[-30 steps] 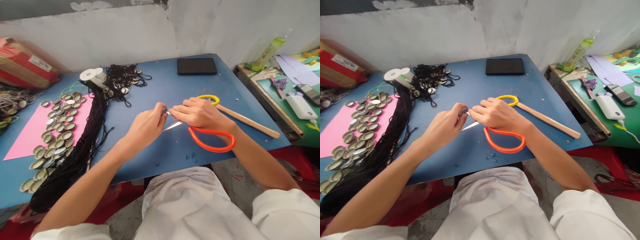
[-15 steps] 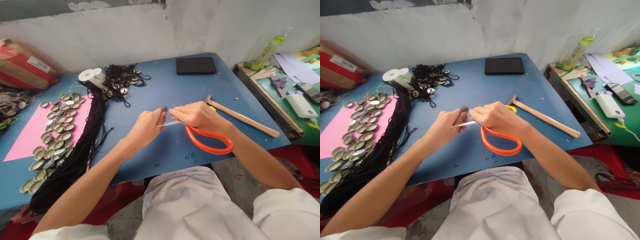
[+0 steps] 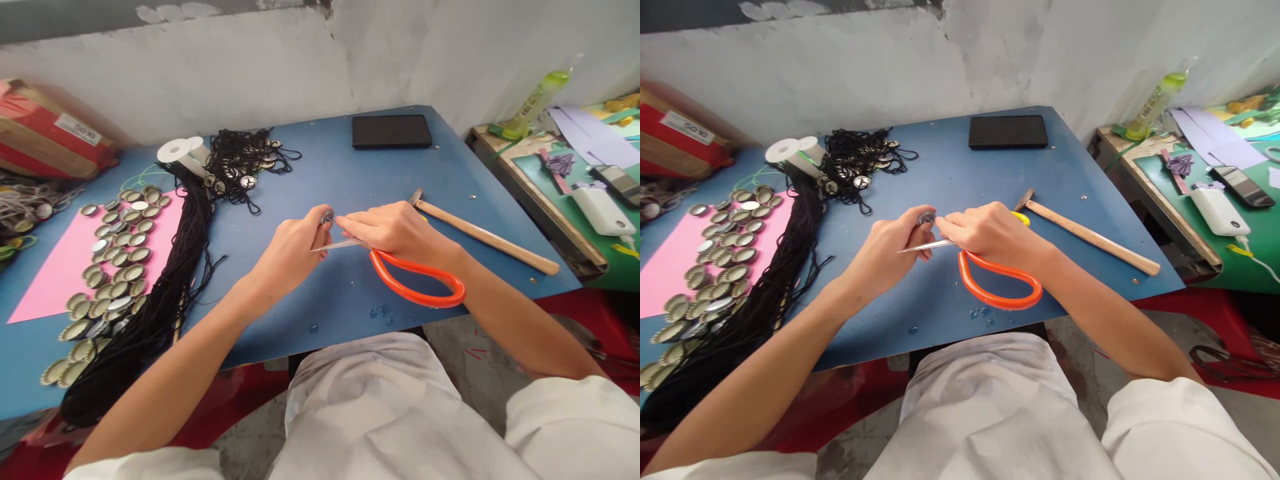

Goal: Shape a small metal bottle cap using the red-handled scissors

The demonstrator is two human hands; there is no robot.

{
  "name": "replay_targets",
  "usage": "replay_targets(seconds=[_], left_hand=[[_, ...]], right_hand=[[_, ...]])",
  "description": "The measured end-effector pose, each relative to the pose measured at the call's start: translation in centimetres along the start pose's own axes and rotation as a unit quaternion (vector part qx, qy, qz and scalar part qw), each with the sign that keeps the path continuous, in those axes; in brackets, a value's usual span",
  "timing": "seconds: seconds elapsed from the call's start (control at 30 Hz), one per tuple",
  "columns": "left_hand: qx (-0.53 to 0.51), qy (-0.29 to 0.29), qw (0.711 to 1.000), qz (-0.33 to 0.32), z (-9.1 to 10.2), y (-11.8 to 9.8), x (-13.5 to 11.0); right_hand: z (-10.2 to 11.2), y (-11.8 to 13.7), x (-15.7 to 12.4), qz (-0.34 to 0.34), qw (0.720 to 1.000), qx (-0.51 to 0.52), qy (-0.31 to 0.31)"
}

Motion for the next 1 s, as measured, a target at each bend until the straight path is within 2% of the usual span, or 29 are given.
replay_targets(seconds=[0.17, 0.33, 0.5, 0.7, 1.0], left_hand=[[-0.056, 0.046, 0.997, -0.018, -0.7, 0.4, 0.0], [-0.102, 0.031, 0.994, -0.024, -1.4, 0.4, -0.1], [-0.097, -0.008, 0.994, -0.039, -1.1, -0.3, -0.3], [-0.142, -0.061, 0.988, -0.022, -0.9, -1.0, -0.9], [-0.178, -0.127, 0.976, -0.023, -1.3, -2.0, -1.8]], right_hand=[[-0.4, 0.1, 0.0, 0.012, 0.999, -0.015, 0.033], [-0.6, 0.0, -0.2, 0.024, 0.999, 0.018, 0.044], [-0.5, 0.2, -0.2, 0.01, 0.998, 0.063, 0.007], [-1.1, 0.6, 0.0, 0.002, 0.992, 0.111, -0.065], [-1.8, 0.7, 0.2, 0.019, 0.977, 0.117, -0.178]])
Point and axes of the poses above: each hand's wrist, its own x-axis towards the middle knuckle, its own z-axis out of the back of the hand, y = z × x, the point moved 3 cm from there along x, towards the middle knuckle, and after that the axes turned 14 degrees about y, right-handed, at the moved point
